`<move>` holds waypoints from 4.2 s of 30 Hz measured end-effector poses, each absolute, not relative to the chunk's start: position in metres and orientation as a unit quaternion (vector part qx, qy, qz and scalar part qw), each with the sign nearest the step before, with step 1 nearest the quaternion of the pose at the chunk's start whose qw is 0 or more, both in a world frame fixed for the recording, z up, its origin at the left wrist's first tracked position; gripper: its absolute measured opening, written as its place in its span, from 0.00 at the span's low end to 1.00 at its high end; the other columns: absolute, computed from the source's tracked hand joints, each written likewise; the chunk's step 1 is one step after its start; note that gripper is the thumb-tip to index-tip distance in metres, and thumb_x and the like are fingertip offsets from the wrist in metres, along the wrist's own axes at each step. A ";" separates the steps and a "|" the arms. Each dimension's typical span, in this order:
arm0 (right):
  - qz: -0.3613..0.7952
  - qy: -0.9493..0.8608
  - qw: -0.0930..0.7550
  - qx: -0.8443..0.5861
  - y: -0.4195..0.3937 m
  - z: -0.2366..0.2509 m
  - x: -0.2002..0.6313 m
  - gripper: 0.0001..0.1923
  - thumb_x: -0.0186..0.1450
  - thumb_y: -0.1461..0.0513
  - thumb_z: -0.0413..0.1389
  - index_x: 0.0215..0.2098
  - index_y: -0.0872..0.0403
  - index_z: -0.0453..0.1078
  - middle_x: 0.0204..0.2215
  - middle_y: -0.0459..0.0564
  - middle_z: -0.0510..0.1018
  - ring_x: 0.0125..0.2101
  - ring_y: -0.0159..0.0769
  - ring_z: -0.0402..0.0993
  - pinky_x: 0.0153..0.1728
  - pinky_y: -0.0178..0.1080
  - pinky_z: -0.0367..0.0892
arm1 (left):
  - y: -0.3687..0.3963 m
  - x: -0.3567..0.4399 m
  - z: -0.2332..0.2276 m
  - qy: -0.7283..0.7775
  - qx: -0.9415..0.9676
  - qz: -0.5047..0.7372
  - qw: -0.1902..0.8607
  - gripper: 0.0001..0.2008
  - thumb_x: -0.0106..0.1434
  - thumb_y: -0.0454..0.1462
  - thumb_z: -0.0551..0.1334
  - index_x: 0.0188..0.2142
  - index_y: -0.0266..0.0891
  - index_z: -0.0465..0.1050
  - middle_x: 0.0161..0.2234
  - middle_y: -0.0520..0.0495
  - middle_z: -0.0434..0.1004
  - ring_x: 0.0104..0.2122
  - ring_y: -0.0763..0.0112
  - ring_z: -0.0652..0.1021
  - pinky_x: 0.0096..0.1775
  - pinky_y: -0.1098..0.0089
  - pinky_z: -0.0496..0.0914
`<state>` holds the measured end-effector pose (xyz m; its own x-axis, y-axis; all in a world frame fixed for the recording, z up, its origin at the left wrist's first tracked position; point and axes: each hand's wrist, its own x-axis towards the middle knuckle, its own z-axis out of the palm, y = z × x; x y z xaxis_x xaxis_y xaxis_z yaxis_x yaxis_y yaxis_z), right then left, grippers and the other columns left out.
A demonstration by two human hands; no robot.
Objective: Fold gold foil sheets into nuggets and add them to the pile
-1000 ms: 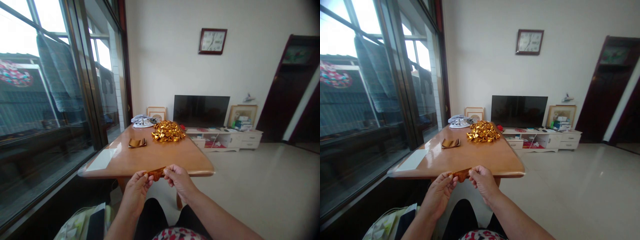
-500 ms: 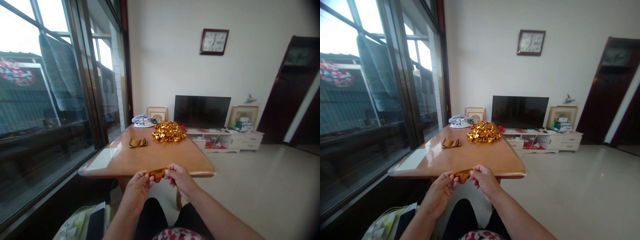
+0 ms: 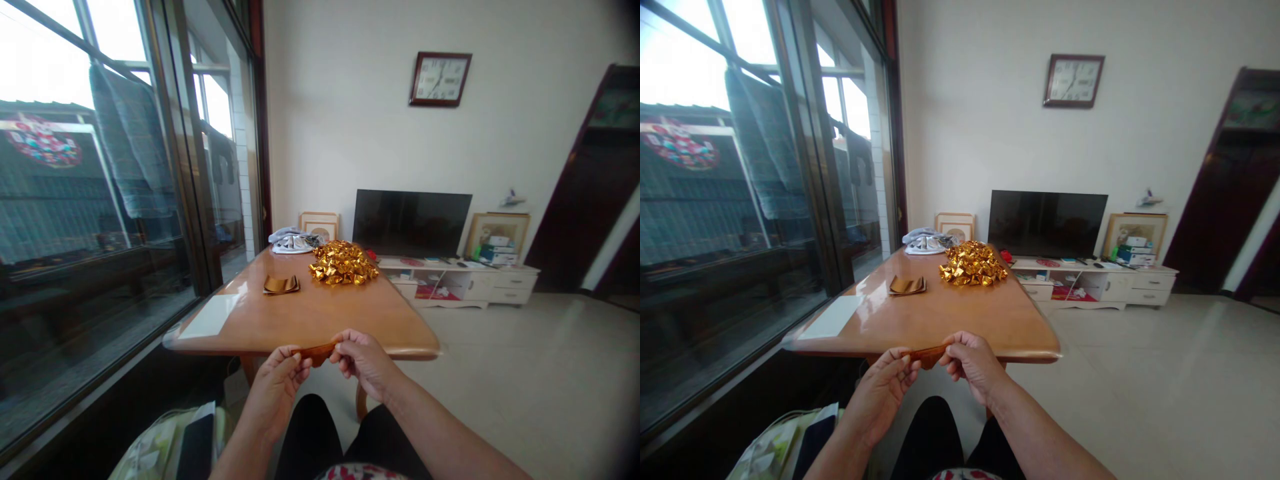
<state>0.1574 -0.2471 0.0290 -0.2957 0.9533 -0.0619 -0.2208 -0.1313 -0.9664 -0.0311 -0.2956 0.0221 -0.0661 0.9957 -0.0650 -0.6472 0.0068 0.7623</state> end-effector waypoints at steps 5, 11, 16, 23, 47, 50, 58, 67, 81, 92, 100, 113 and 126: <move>0.671 -0.448 0.450 -0.383 -0.245 0.026 0.156 0.12 0.53 0.62 0.61 0.36 0.55 0.68 0.27 0.50 0.81 0.22 0.30 0.72 0.25 0.33 0.65 | -0.291 -0.035 0.011 0.375 0.327 0.648 0.576 0.11 0.51 0.35 0.72 0.34 0.36 0.75 0.27 0.53 0.72 0.24 0.79 0.71 0.26 0.78 0.64; 0.679 -0.449 0.443 -0.375 -0.247 0.025 0.156 0.12 0.54 0.63 0.61 0.36 0.56 0.69 0.29 0.51 0.81 0.26 0.32 0.75 0.31 0.37 0.70 | -0.288 -0.036 0.002 0.395 0.334 0.626 0.583 0.11 0.53 0.37 0.69 0.36 0.37 0.73 0.25 0.54 0.70 0.22 0.79 0.68 0.25 0.77 0.61; 0.643 -0.481 0.453 -0.387 -0.249 0.022 0.155 0.12 0.55 0.62 0.62 0.36 0.55 0.68 0.28 0.49 0.79 0.27 0.32 0.75 0.33 0.37 0.70 | -0.288 -0.033 0.002 0.400 0.324 0.616 0.596 0.13 0.52 0.37 0.70 0.36 0.37 0.71 0.30 0.49 0.75 0.29 0.72 0.75 0.33 0.72 0.67; 0.579 -0.535 0.466 -0.402 -0.248 0.013 0.151 0.10 0.57 0.62 0.61 0.37 0.55 0.68 0.28 0.46 0.78 0.27 0.32 0.74 0.33 0.37 0.70 | -0.281 -0.026 -0.008 0.433 0.356 0.630 0.538 0.14 0.50 0.37 0.71 0.34 0.37 0.72 0.28 0.53 0.72 0.27 0.75 0.72 0.31 0.74 0.65; 0.365 -0.619 0.465 -0.517 -0.241 -0.010 0.147 0.01 0.57 0.64 0.54 0.29 0.52 0.65 0.19 0.41 0.70 0.21 0.30 0.67 0.22 0.32 0.58 | -0.278 -0.002 -0.021 0.530 0.464 0.628 0.331 0.13 0.61 0.45 0.61 0.37 0.38 0.72 0.27 0.50 0.73 0.28 0.68 0.73 0.32 0.70 0.67; 0.360 -0.623 0.462 -0.518 -0.240 -0.009 0.148 0.02 0.57 0.64 0.54 0.30 0.52 0.65 0.20 0.41 0.70 0.22 0.30 0.68 0.23 0.32 0.59 | -0.278 -0.002 -0.019 0.535 0.488 0.619 0.303 0.13 0.61 0.45 0.60 0.38 0.38 0.73 0.30 0.48 0.76 0.29 0.66 0.75 0.33 0.69 0.68; 0.431 -0.581 0.458 -0.517 -0.241 -0.009 0.153 0.04 0.60 0.63 0.49 0.32 0.51 0.64 0.22 0.42 0.73 0.20 0.31 0.69 0.20 0.32 0.61 | -0.285 0.003 -0.021 0.500 0.564 0.620 0.217 0.06 0.64 0.39 0.58 0.37 0.40 0.72 0.31 0.49 0.74 0.32 0.66 0.74 0.36 0.69 0.67; 0.417 -0.606 0.462 -0.495 -0.245 -0.007 0.158 0.15 0.62 0.62 0.49 0.46 0.53 0.70 0.28 0.46 0.78 0.23 0.32 0.73 0.24 0.33 0.66 | -0.280 0.004 -0.026 0.495 0.542 0.641 0.224 0.07 0.61 0.37 0.59 0.39 0.39 0.71 0.32 0.48 0.75 0.33 0.65 0.74 0.36 0.68 0.68; 0.387 -0.636 0.460 -0.484 -0.249 -0.006 0.165 0.18 0.65 0.62 0.48 0.47 0.54 0.75 0.30 0.49 0.80 0.29 0.36 0.77 0.29 0.35 0.70 | -0.274 0.012 -0.026 0.505 0.436 0.638 0.384 0.25 0.56 0.45 0.66 0.51 0.34 0.76 0.40 0.42 0.82 0.33 0.65 0.78 0.37 0.66 0.72; 0.256 -0.713 0.454 -0.469 -0.257 -0.003 0.167 0.16 0.65 0.65 0.49 0.46 0.53 0.75 0.36 0.50 0.82 0.35 0.37 0.77 0.35 0.34 0.67 | -0.269 0.011 -0.031 0.506 0.444 0.636 0.377 0.22 0.56 0.42 0.65 0.49 0.35 0.79 0.41 0.41 0.81 0.33 0.65 0.79 0.37 0.67 0.73; 0.266 -0.719 0.431 -0.476 -0.257 -0.003 0.168 0.18 0.65 0.66 0.49 0.48 0.53 0.76 0.38 0.51 0.82 0.34 0.37 0.77 0.35 0.34 0.66 | -0.271 0.010 -0.028 0.512 0.461 0.626 0.364 0.21 0.56 0.41 0.64 0.49 0.36 0.79 0.38 0.43 0.81 0.32 0.66 0.78 0.36 0.67 0.72; 0.236 -0.742 0.412 -0.473 -0.257 0.005 0.168 0.19 0.65 0.66 0.49 0.48 0.53 0.77 0.32 0.50 0.82 0.32 0.37 0.76 0.33 0.34 0.64 | -0.265 0.003 -0.032 0.515 0.537 0.592 0.309 0.17 0.59 0.41 0.61 0.45 0.40 0.81 0.35 0.45 0.80 0.33 0.64 0.77 0.35 0.68 0.71; 0.211 -0.728 0.404 -0.513 -0.257 0.003 0.168 0.08 0.63 0.66 0.52 0.34 0.53 0.73 0.29 0.48 0.80 0.31 0.36 0.74 0.30 0.33 0.58 | -0.261 0.002 -0.035 0.512 0.505 0.612 0.330 0.19 0.57 0.42 0.62 0.46 0.38 0.81 0.37 0.44 0.81 0.32 0.65 0.78 0.34 0.67 0.73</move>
<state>0.1680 -0.2567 0.0029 -0.1478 0.9169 0.3706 0.5761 0.3844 -0.7213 0.0016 -0.2611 -0.0354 -0.2722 0.9208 0.2795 0.1132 -0.2578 0.9596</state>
